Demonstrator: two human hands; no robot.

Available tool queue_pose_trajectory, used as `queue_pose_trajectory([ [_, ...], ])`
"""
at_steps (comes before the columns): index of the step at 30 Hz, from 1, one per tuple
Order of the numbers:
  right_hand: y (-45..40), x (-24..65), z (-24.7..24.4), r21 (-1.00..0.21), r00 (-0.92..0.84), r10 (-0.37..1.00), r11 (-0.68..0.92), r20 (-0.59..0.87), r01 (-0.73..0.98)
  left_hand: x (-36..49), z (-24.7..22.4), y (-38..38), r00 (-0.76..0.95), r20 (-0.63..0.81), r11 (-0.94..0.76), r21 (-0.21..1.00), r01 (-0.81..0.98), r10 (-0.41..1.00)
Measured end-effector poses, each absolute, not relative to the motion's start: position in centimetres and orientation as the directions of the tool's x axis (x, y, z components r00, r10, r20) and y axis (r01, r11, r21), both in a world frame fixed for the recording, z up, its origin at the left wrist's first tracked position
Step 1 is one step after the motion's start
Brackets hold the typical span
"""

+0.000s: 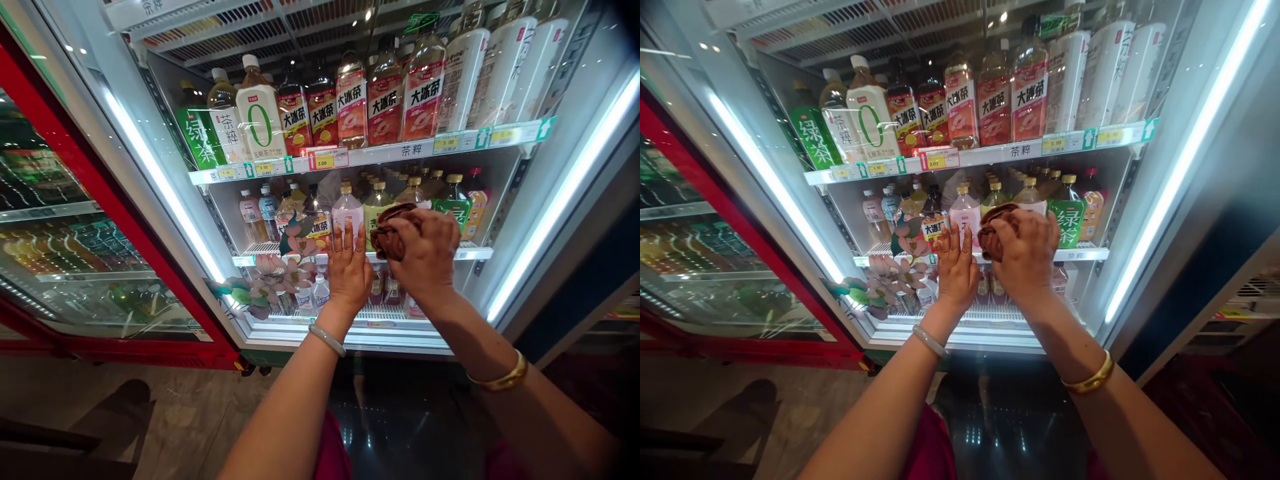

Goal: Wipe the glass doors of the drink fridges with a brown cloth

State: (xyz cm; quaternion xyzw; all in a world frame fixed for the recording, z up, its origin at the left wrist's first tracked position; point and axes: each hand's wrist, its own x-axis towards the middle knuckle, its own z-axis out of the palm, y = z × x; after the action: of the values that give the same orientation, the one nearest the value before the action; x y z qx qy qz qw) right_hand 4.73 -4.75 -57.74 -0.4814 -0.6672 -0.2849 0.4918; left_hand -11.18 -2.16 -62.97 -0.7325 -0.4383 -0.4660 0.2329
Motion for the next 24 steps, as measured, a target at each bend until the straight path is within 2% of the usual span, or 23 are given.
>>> queue_pose_trajectory([
  [4, -5.0, 4.6, -59.7, 0.059, -0.204, 0.325, 0.406, 0.923, 0.912, -10.9, -62.9, -2.2, 0.17, 0.888, -0.507, 0.08, 0.858, 0.428],
  [8, -4.8, 6.3, -60.6, 0.121, -0.26, 0.312, 0.401, 0.914, 0.908, -10.5, -62.9, -2.1, 0.148, 0.891, -0.5, 0.098, 0.86, 0.429],
  [12, -4.6, 8.9, -59.7, 0.06, -0.191, 0.323, 0.375, 0.927, 0.925, -10.2, -63.0, -1.9, 0.12, 0.902, -0.486, 0.109, 0.867, 0.415],
  [20, -4.6, 10.2, -56.6, -0.184, 0.095, 0.322, 0.26, 0.942, 0.948, -10.4, -63.1, -2.0, 0.138, 0.895, -0.497, 0.102, 0.862, 0.423],
  [24, -4.2, 8.1, -56.7, -0.208, 0.109, 0.329, 0.281, 0.938, 0.937, -10.9, -63.2, -2.0, 0.161, 0.898, -0.511, 0.079, 0.856, 0.41],
])
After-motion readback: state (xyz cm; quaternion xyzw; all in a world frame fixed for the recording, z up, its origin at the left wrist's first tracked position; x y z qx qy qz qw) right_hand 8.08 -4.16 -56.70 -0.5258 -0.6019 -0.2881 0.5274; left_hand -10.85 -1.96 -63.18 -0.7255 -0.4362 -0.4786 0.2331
